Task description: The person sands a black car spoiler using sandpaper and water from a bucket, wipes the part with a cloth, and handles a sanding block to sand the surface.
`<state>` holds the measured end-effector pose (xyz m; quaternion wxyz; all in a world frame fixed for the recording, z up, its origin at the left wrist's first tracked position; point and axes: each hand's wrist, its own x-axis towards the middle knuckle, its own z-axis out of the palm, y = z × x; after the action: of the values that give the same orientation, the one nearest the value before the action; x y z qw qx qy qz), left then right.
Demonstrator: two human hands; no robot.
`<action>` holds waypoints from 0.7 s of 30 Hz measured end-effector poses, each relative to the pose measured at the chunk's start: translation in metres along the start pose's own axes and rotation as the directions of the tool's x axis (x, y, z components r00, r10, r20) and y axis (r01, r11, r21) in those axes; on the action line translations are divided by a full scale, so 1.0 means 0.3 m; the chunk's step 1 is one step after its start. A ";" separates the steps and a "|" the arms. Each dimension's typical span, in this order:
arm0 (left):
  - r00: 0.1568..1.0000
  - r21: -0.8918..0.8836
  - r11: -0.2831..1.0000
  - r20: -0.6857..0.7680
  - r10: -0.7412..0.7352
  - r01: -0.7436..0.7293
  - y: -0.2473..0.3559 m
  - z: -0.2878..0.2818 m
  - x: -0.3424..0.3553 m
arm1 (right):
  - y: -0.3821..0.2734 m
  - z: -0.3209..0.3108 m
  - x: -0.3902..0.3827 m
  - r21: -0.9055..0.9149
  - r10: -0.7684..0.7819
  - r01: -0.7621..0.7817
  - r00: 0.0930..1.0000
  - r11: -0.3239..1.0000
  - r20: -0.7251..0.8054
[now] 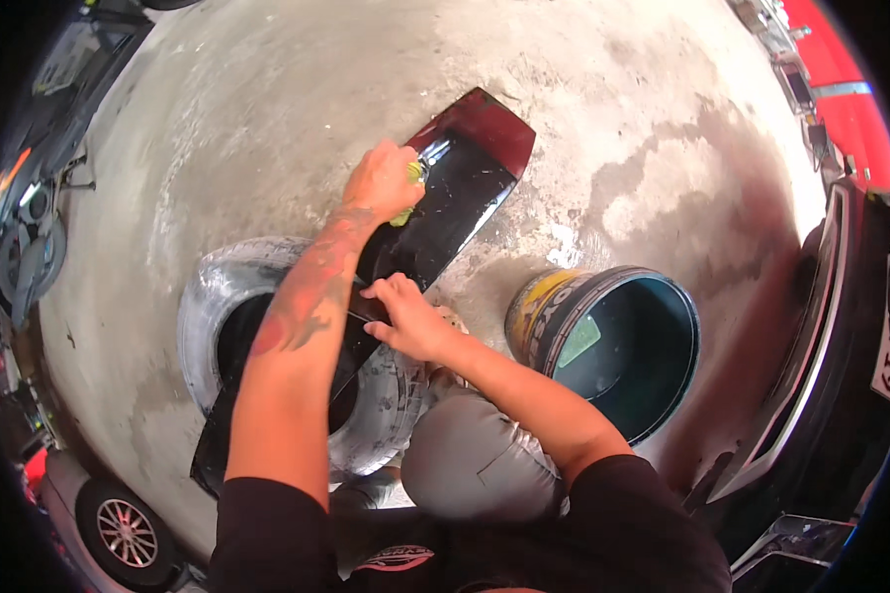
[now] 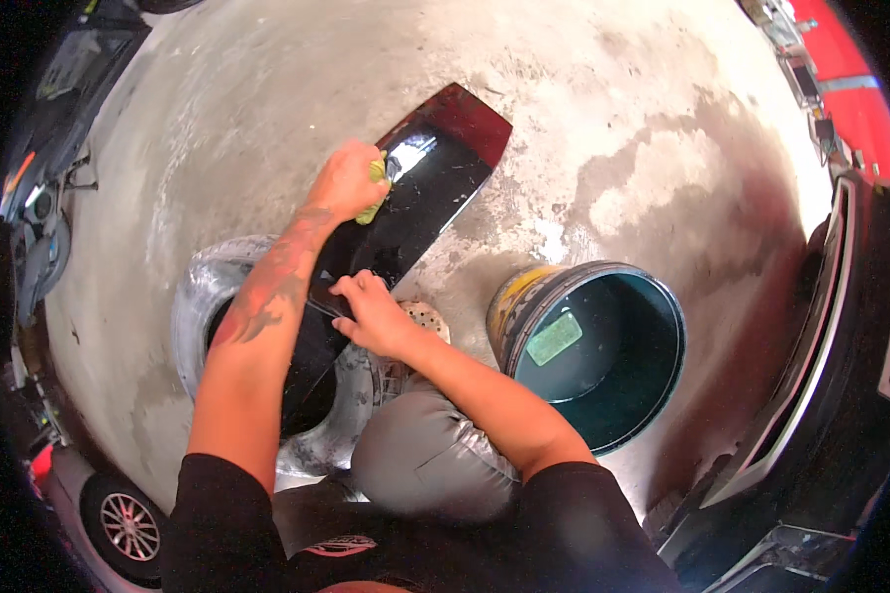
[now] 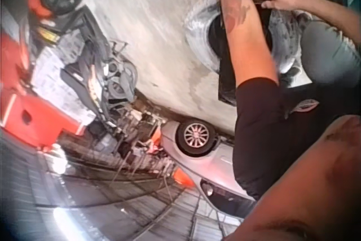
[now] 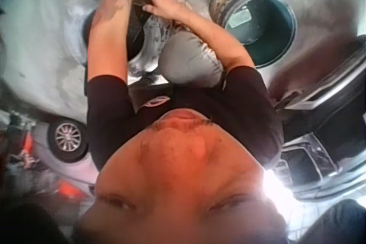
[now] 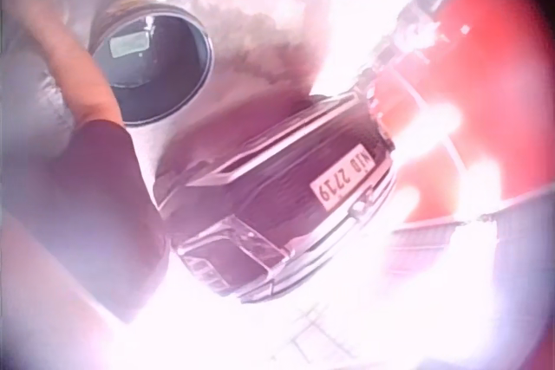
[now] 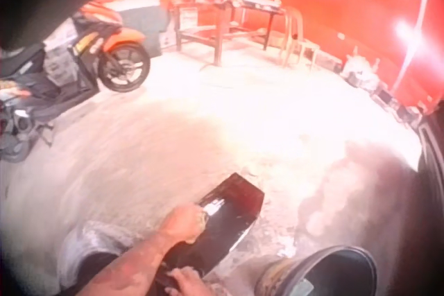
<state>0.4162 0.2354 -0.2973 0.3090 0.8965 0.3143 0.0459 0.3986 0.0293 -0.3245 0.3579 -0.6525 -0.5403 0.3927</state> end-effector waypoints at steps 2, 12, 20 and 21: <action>1.000 -0.081 0.997 0.013 0.023 -0.022 -0.005 0.000 -0.044 | -0.008 -0.003 0.003 0.072 0.022 -0.024 1.000 0.997 0.019; 0.987 -0.016 0.988 -0.050 -0.156 0.155 0.040 -0.149 -0.266 | -0.057 0.023 -0.005 -0.394 -0.246 0.211 0.968 0.895 -0.041; 0.701 -0.267 0.831 -0.447 -0.556 0.488 -0.158 -0.113 -0.962 | 0.002 -0.103 0.061 -0.697 -0.272 0.139 0.959 0.704 -0.083; 0.681 -0.190 0.776 -0.386 -0.622 0.602 -0.216 -0.132 -1.091 | 0.033 -0.189 0.117 -0.716 -0.170 0.003 0.972 0.698 -0.161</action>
<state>0.1094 0.1022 -0.2666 0.2508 0.6992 0.6541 0.1430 0.4576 0.0599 -0.3129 0.1528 -0.7520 -0.6381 0.0638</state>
